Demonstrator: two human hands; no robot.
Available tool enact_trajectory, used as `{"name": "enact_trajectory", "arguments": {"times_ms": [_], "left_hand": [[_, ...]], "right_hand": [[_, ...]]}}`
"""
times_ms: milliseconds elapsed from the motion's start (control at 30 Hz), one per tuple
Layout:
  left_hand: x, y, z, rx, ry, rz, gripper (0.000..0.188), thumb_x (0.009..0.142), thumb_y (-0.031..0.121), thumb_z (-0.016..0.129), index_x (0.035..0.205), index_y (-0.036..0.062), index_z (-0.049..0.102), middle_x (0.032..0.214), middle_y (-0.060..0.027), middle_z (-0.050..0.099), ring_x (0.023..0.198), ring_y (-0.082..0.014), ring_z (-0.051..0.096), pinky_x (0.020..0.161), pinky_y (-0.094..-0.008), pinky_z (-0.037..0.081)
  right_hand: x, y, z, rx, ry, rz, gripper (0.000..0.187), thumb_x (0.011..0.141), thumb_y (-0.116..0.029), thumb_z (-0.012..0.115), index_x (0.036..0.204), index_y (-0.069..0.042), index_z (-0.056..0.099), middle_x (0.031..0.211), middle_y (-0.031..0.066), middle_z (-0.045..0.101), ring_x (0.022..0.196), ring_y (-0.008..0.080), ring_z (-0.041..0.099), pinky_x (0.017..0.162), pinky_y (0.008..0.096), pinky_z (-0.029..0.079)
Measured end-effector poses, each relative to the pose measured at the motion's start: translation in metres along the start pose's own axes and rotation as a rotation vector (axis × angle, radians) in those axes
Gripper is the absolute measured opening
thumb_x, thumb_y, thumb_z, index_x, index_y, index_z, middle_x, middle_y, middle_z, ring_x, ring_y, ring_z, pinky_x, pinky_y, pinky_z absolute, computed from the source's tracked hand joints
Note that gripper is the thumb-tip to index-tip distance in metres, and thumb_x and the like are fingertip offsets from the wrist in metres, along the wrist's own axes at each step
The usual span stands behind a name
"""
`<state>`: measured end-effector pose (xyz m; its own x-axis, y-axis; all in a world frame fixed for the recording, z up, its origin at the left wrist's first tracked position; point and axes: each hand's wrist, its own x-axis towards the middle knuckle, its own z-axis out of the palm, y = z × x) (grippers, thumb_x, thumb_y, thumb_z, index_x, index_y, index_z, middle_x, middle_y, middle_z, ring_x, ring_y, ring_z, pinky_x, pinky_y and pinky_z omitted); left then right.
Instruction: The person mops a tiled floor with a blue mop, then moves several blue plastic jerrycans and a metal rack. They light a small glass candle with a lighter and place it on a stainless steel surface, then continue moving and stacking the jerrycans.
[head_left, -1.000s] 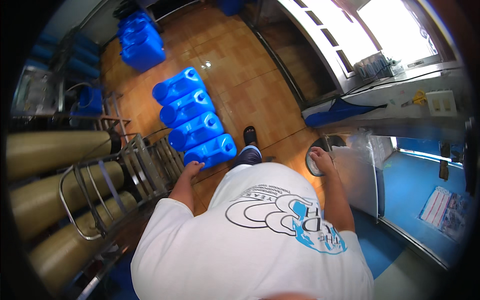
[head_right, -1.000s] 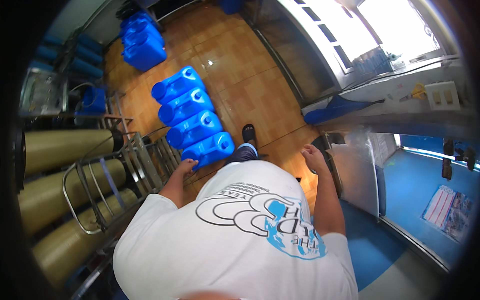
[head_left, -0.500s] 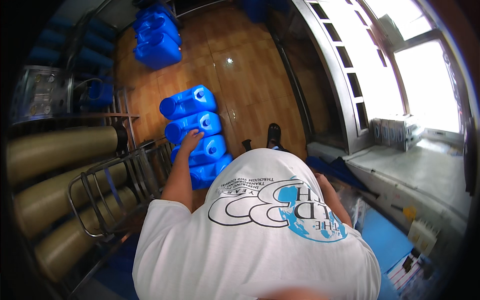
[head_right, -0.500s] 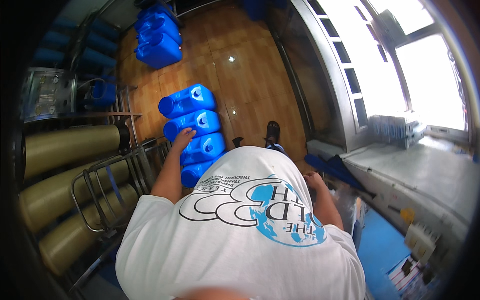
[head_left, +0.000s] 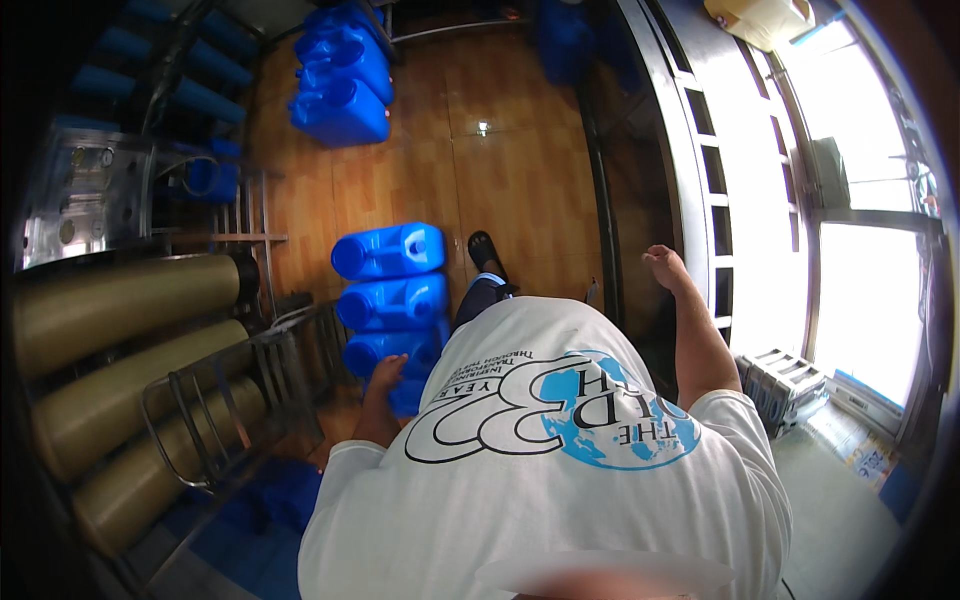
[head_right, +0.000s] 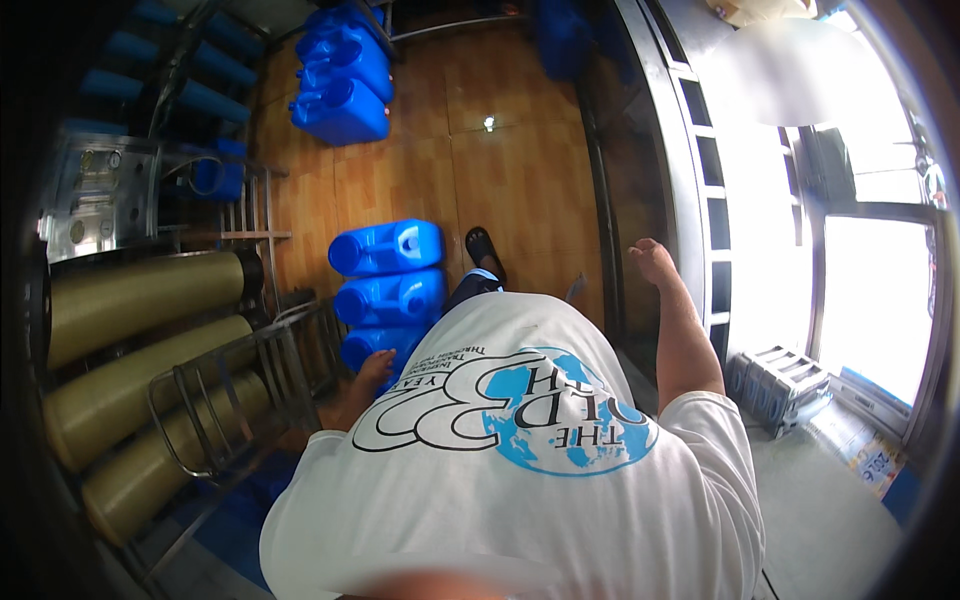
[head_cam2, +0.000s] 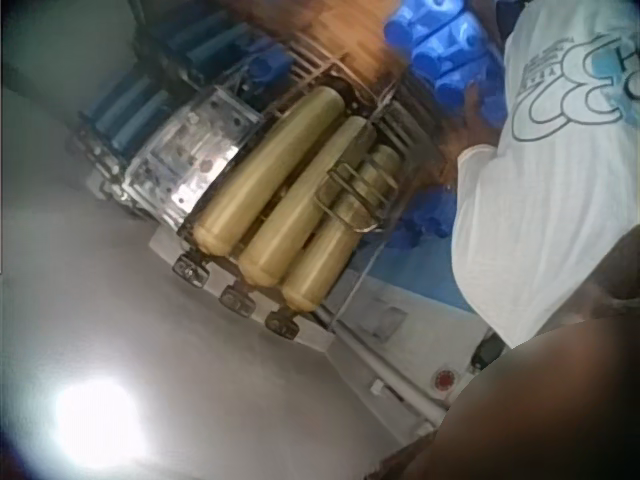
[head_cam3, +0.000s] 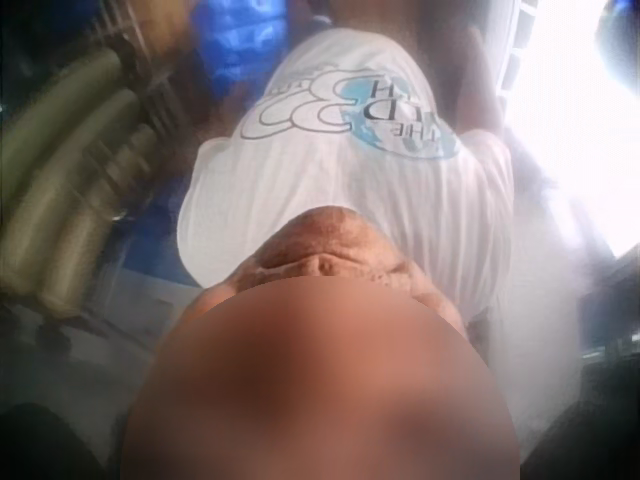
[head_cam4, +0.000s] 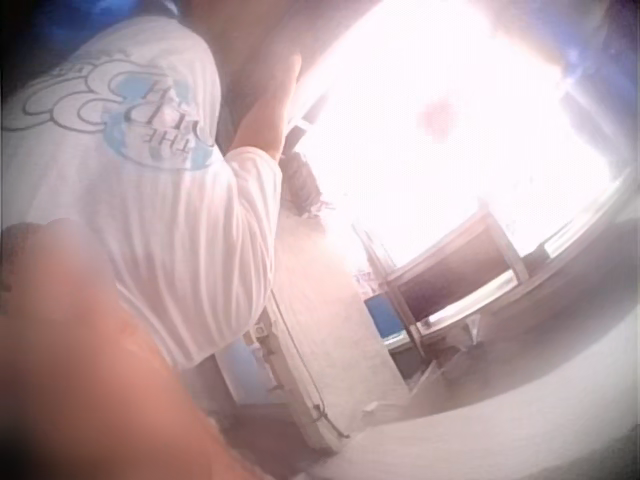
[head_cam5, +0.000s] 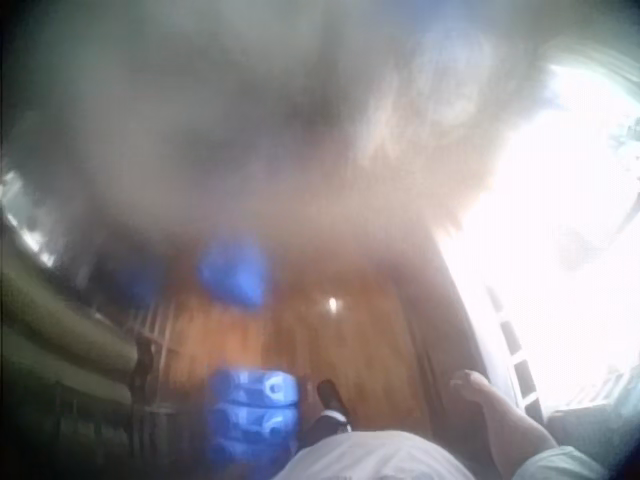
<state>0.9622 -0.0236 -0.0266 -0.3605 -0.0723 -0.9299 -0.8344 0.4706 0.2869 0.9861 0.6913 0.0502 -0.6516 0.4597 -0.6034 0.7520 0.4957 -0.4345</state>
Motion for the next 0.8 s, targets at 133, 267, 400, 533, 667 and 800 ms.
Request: {"name": "enact_trajectory", "arguments": {"times_ms": [133,267,400,533,667,800], "left_hand": [[0.049,0.078,-0.04,-0.079,-0.031,0.03,0.047,0.082,0.049,0.071,0.102,0.0072,0.063,0.083,-0.0033,0.058,0.064,-0.0156,0.053,0.058,-0.0317,0.046],[0.093,0.204,-0.091,0.086,0.111,0.206,0.053,0.081,0.048,0.072,0.109,0.0049,0.062,0.087,-0.0049,0.061,0.065,-0.016,0.056,0.06,-0.0308,0.047],[0.115,0.346,-0.129,0.064,0.203,0.294,0.056,0.082,0.046,0.073,0.114,0.0023,0.06,0.088,-0.0048,0.062,0.072,-0.0151,0.057,0.065,-0.0286,0.048],[0.131,0.471,-0.145,-0.012,0.199,0.409,0.053,0.084,0.041,0.072,0.119,0.0025,0.059,0.096,-0.0042,0.062,0.076,-0.0148,0.058,0.071,-0.0278,0.048],[0.144,0.545,-0.144,-0.08,0.206,0.349,0.055,0.085,0.041,0.07,0.127,0.0064,0.055,0.108,-0.0023,0.06,0.078,-0.0111,0.055,0.066,-0.024,0.044],[0.158,0.581,-0.153,-0.097,0.17,0.181,0.061,0.086,0.04,0.07,0.131,0.0031,0.054,0.113,-0.0054,0.062,0.083,-0.0135,0.056,0.075,-0.0261,0.047]], "right_hand": [[0.052,-0.073,0.017,-0.616,-0.174,-0.325,0.039,0.089,-0.036,0.061,0.111,-0.004,0.066,0.112,0.0187,0.066,0.107,0.0353,0.062,0.09,0.04,0.05],[0.071,-0.145,0.043,-0.358,-0.2,-0.257,0.036,0.09,-0.035,0.059,0.108,-0.006,0.067,0.11,0.0174,0.066,0.106,0.0365,0.061,0.091,0.0411,0.05],[0.107,-0.228,0.04,-0.565,-0.379,-0.539,0.039,0.088,-0.036,0.061,0.114,-0.007,0.065,0.115,0.0172,0.064,0.108,0.035,0.061,0.093,0.0417,0.049],[0.156,-0.321,0.005,-0.5,-0.39,-0.339,0.047,0.086,-0.035,0.062,0.124,-0.008,0.06,0.119,0.0153,0.064,0.11,0.0332,0.061,0.094,0.0414,0.048],[0.244,-0.438,-0.038,-0.45,-0.374,-0.349,0.05,0.086,-0.035,0.062,0.129,-0.009,0.058,0.117,0.0149,0.066,0.109,0.0335,0.062,0.093,0.0409,0.049],[0.345,-0.583,-0.095,-0.259,-0.168,-0.54,0.051,0.088,-0.038,0.063,0.129,-0.008,0.057,0.107,0.0211,0.067,0.102,0.0348,0.065,0.089,0.0414,0.051]]}}
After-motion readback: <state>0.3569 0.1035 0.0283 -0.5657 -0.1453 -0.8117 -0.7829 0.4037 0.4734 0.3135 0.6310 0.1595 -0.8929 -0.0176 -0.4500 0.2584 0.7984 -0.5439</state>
